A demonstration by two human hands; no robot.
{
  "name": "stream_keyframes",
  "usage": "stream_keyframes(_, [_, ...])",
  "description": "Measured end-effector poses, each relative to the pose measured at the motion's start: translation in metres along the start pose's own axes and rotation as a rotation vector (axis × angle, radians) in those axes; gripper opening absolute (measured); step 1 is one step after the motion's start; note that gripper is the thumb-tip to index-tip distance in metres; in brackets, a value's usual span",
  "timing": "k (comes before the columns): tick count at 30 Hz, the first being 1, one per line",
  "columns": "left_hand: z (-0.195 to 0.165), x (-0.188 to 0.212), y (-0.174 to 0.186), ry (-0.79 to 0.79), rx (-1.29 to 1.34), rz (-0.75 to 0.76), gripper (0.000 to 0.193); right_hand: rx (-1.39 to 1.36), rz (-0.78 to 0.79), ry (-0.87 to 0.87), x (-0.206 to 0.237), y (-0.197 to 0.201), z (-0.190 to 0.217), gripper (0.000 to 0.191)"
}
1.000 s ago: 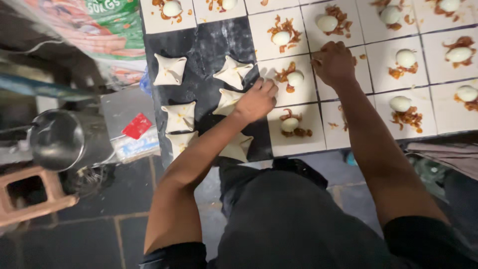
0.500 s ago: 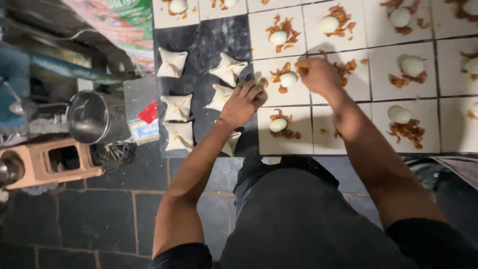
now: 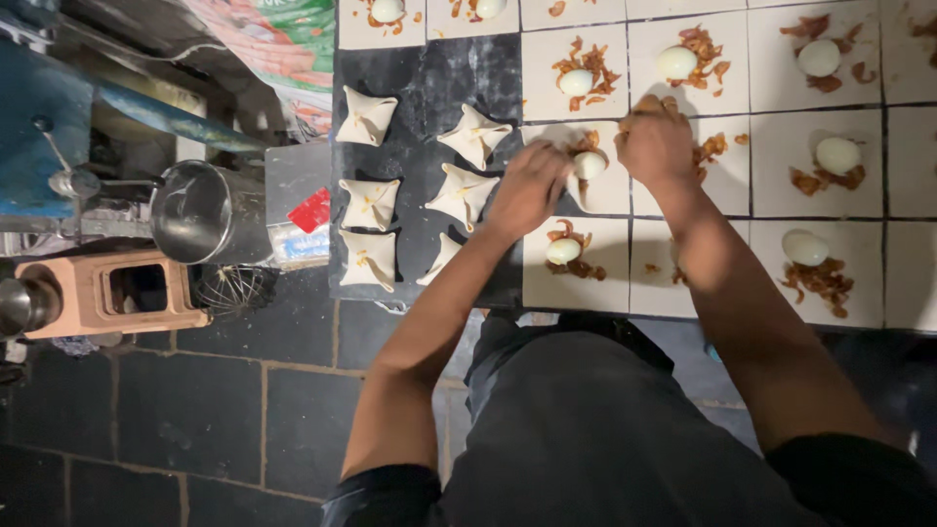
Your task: The person scoops a brown filling from a large pan and places it onto square dough sheets laid out on a tiled table. They then fold each sheet into a triangular samosa shape and place the finished items on a black mat. The process is repeated for multiple units.
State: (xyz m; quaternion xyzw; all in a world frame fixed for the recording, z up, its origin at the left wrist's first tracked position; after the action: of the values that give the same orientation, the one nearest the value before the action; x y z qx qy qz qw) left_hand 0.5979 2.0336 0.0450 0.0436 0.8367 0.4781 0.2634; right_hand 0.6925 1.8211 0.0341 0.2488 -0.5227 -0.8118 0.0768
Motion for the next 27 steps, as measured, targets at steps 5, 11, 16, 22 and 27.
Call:
stream_keyframes(5, [-0.002, -0.035, -0.036, 0.286, 0.117, -0.001, 0.044, -0.558, 0.168, -0.295, 0.007, 0.003, 0.005, 0.016])
stream_keyframes(11, [0.008, -0.038, -0.046, 0.414, 0.224, -0.074, 0.060, -0.535, 0.013, 0.168, 0.033, 0.009, 0.036, 0.010])
stream_keyframes(16, [0.010, -0.033, -0.043, 0.358, 0.304, -0.018, 0.051, -0.669, 0.296, -0.271, 0.053, 0.020, 0.007, 0.030])
stream_keyframes(22, [0.009, -0.035, -0.040, 0.398, 0.428, 0.065, 0.050, -0.314, 0.606, -0.167, 0.077, 0.036, 0.019, 0.021])
stream_keyframes(27, [0.008, -0.024, -0.027, 0.158, 0.278, 0.133, 0.065, -0.471, 0.213, 0.095, 0.040, 0.037, 0.032, 0.012])
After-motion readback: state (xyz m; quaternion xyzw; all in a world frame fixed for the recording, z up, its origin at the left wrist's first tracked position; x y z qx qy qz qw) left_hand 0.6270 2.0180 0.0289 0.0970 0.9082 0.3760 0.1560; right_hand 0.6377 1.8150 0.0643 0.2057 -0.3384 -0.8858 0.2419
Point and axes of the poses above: each hand's wrist, its own x-axis away from the middle knuckle, its own y-axis out of the back of the hand, z = x × y, the point moved 3 cm from there along -x, towards the middle knuckle, and after that the axes turned 7 degrees about -x, right-handed, at the moved point
